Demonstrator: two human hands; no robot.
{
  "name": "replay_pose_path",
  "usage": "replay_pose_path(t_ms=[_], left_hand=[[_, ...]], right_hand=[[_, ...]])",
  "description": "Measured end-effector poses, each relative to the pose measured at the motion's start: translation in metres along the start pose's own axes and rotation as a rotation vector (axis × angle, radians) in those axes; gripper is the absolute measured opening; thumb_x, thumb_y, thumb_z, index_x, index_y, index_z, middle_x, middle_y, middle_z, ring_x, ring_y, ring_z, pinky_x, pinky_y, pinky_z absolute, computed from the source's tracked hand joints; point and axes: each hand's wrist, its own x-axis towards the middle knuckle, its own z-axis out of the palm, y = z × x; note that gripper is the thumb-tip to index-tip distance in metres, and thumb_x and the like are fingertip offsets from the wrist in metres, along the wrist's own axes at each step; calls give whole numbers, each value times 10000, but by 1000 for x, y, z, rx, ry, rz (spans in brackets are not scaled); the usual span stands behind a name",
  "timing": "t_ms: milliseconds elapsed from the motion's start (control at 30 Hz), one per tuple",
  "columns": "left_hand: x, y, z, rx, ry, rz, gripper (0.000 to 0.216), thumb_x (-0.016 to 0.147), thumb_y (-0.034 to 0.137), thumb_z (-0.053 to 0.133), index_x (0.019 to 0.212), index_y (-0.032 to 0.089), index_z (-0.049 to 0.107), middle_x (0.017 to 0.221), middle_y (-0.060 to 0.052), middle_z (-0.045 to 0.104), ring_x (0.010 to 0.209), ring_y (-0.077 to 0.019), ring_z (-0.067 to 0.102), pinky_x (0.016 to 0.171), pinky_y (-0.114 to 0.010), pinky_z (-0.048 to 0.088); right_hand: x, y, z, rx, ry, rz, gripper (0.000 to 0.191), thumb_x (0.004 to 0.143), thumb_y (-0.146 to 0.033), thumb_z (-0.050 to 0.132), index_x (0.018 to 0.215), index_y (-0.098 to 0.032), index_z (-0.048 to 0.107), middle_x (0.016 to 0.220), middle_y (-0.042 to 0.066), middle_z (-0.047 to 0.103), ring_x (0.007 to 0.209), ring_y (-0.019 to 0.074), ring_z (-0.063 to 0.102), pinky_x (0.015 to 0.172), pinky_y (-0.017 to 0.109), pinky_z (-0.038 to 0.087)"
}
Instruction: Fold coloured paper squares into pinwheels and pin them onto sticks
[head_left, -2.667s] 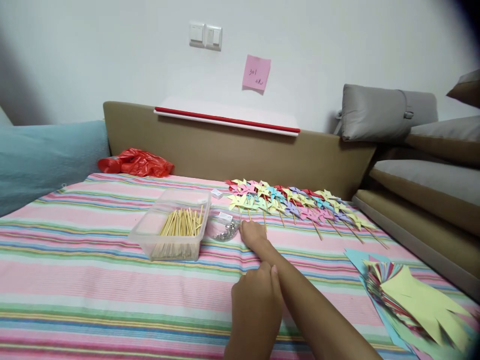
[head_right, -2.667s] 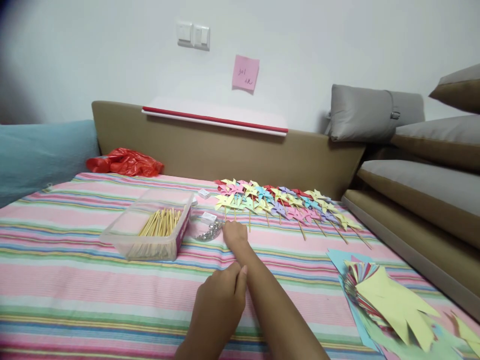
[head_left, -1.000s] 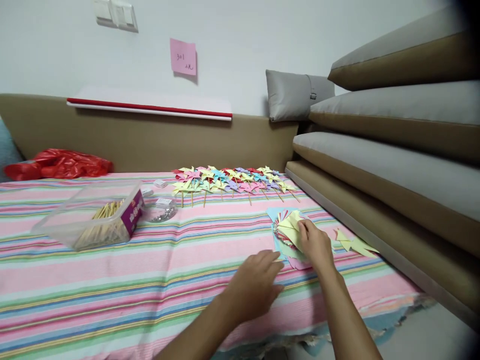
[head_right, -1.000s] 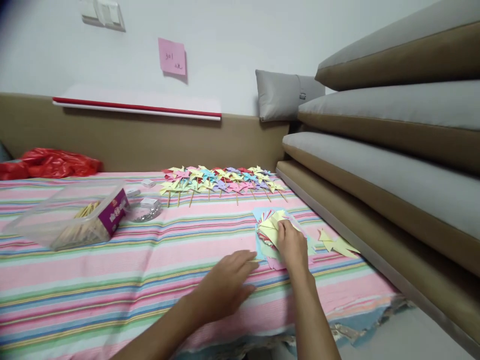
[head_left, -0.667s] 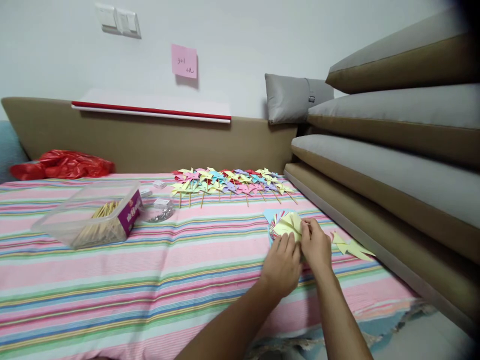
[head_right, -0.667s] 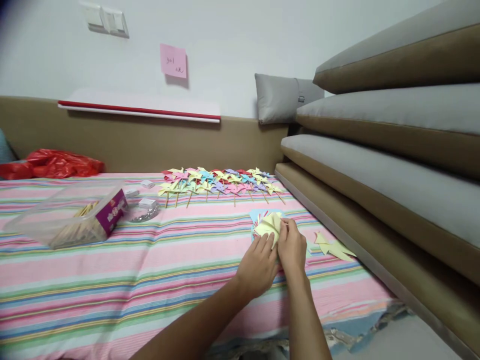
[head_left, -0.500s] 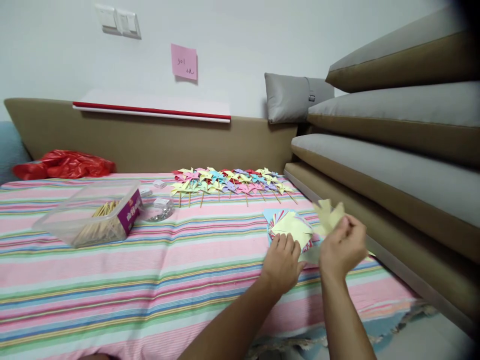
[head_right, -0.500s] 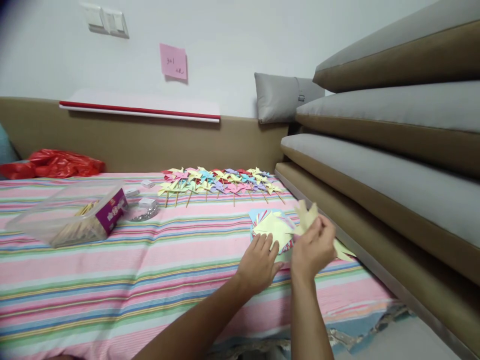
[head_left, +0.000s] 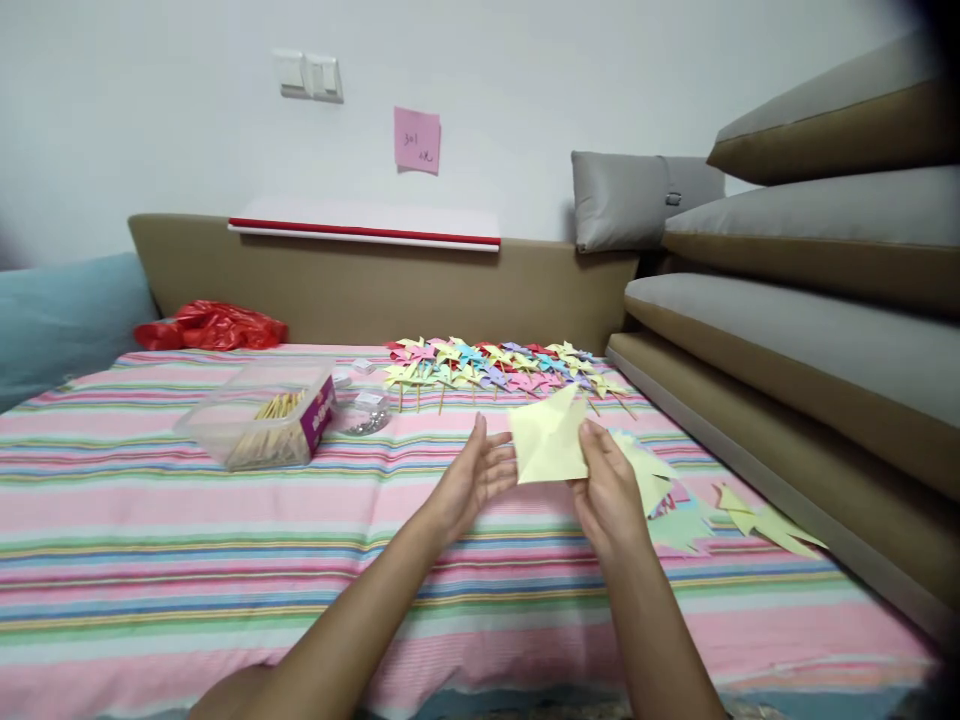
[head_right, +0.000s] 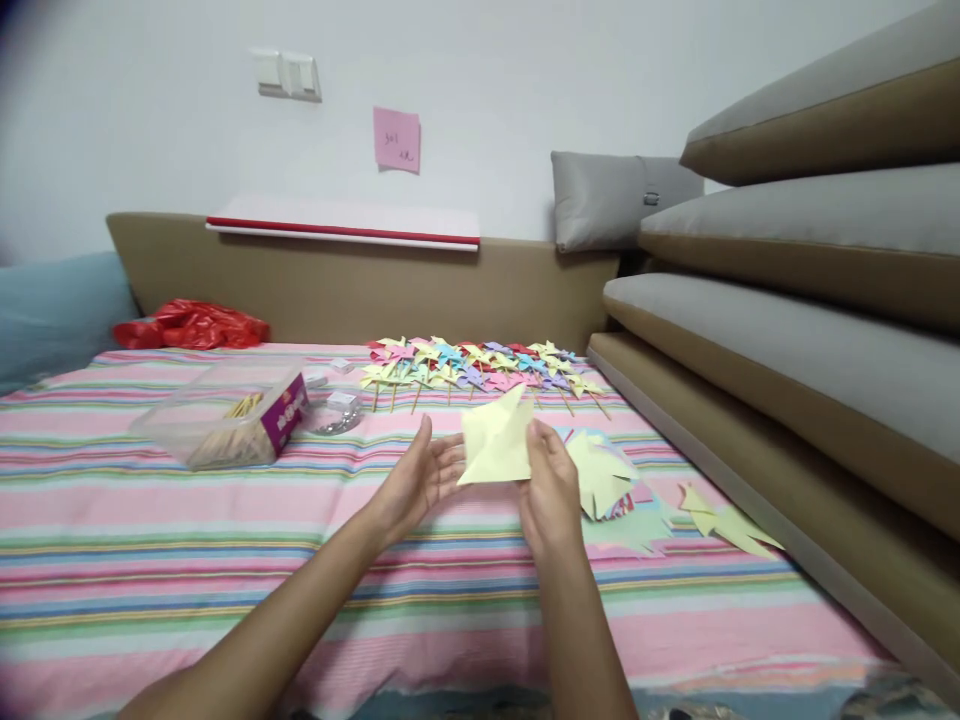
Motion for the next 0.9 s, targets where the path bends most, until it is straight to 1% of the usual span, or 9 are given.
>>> replay_pose_path(t_ms=[100, 200, 300, 367, 467, 533, 600, 700, 900], left_hand=[[-13, 14, -29, -251, 135, -84, 509, 800, 553, 749, 1103, 145, 728, 1154, -142, 748, 980, -240, 713, 853, -313, 551], [-22, 16, -49, -240, 224, -90, 422, 687, 377, 885, 999, 123, 756, 1058, -132, 775, 878, -221, 713, 800, -298, 547], [-28, 8, -66, -251, 277, -102, 434, 658, 315, 905, 1012, 107, 764, 1056, -143, 779, 865, -232, 717, 795, -313, 547], [-31, 2, -77, -258, 326, -97, 452, 652, 297, 907, 1033, 102, 763, 1063, -145, 780, 860, -233, 720, 779, -306, 545], [-33, -3, -95, -262, 419, -74, 486, 692, 313, 881, 1115, 120, 740, 1125, -133, 769, 900, -233, 722, 775, -295, 543], [-34, -2, -105, -285, 479, -42, 507, 725, 319, 859, 1176, 139, 716, 1189, -125, 752, 982, -245, 718, 822, -304, 546], [-36, 3, -113, -327, 530, -10, 514, 740, 308, 849, 1207, 150, 703, 1230, -124, 737, 1064, -262, 705, 868, -316, 546], [-39, 11, -121, -364, 567, 9, 513, 745, 303, 846, 1212, 149, 703, 1244, -132, 730, 1125, -283, 687, 889, -325, 547], [-45, 13, -123, -287, 485, 18, 512, 777, 314, 821, 1250, 176, 680, 1291, -109, 708, 1200, -277, 645, 985, -346, 507]], right_hand=[[-12, 16, 31, -46, -160, 65, 414, 753, -535, 784, 982, -200, 698, 899, 53, 786, 778, 215, 730, 684, 317, 580], [-16, 33, 52, -113, -239, 88, 389, 768, -515, 785, 966, -186, 726, 859, 65, 791, 778, 230, 727, 661, 303, 557], [-17, 49, 68, -165, -286, 109, 396, 779, -518, 774, 981, -179, 747, 892, 86, 797, 820, 251, 729, 673, 312, 554], [-18, 58, 77, -189, -321, 121, 437, 801, -515, 753, 1086, -183, 737, 965, 102, 795, 881, 265, 729, 717, 332, 564], [-20, 66, 85, -279, -408, 57, 556, 919, -484, 619, 1415, -246, 541, 1246, 120, 717, 1089, 267, 686, 856, 379, 565], [-23, 69, 86, -406, -510, -77, 532, 981, -410, 520, 1494, -312, 419, 1465, 110, 555, 1244, 255, 603, 967, 419, 534], [-28, 74, 85, -571, -611, -257, 468, 976, -317, 522, 1440, -338, 467, 1576, 92, 391, 1368, 265, 490, 1058, 463, 480], [-35, 83, 84, -760, -673, -470, 402, 909, -253, 633, 1306, -309, 594, 1589, 109, 298, 1400, 303, 437, 1107, 517, 432], [-43, 89, 93, -727, -639, -537, 161, 883, -299, 711, 1034, -268, 760, 1556, 111, 347, 1371, 313, 465, 1092, 496, 443]])
